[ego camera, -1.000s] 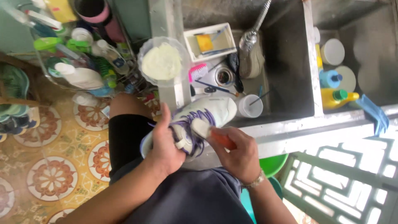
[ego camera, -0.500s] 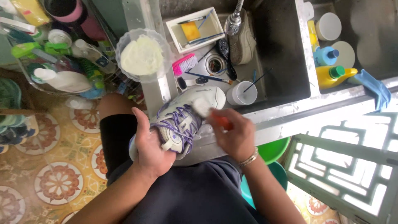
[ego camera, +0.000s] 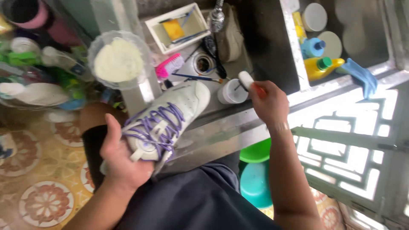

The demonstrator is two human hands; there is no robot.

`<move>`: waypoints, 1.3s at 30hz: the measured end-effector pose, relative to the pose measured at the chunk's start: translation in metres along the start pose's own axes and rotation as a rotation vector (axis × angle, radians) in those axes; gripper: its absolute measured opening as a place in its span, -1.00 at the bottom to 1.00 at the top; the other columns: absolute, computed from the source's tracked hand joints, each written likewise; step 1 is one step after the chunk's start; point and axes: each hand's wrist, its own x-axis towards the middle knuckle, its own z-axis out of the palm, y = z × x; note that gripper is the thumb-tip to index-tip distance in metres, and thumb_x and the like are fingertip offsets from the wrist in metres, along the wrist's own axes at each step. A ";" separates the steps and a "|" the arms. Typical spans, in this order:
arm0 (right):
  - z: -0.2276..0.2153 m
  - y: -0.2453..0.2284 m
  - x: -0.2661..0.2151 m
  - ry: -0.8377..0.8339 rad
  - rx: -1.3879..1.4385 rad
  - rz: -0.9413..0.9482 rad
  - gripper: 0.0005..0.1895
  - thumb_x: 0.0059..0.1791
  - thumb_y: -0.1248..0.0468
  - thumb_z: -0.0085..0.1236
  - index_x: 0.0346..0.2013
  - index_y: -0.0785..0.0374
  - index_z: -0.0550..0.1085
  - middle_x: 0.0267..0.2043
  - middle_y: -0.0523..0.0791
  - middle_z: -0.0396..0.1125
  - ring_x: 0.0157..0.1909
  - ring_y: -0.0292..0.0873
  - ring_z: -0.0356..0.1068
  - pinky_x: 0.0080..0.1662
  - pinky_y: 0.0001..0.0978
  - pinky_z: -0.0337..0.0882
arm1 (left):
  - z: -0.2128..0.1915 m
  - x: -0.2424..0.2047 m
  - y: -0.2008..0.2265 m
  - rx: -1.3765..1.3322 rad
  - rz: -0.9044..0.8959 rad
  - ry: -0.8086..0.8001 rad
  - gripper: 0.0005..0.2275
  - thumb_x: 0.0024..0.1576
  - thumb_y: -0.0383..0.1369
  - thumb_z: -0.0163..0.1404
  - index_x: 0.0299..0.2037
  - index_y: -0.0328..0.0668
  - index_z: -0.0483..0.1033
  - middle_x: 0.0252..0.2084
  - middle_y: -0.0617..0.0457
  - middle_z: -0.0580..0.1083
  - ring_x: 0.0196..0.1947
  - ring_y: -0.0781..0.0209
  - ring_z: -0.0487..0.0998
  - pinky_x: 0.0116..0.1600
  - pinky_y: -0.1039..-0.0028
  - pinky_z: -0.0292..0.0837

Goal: Scrubbing and cleaning a white and purple sneaker with a sponge, brush, and soap at a utility sink.

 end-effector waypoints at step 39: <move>-0.004 0.017 0.017 -0.037 0.164 0.154 -0.74 0.08 0.10 0.17 -0.01 0.14 0.57 -0.19 -0.02 0.51 -0.16 -0.05 0.54 -0.08 -0.25 0.47 | -0.029 0.009 -0.054 0.037 0.009 0.165 -0.61 0.19 -0.26 0.06 0.13 -0.41 0.44 0.03 -0.13 0.53 0.02 -0.02 0.54 0.15 0.20 0.43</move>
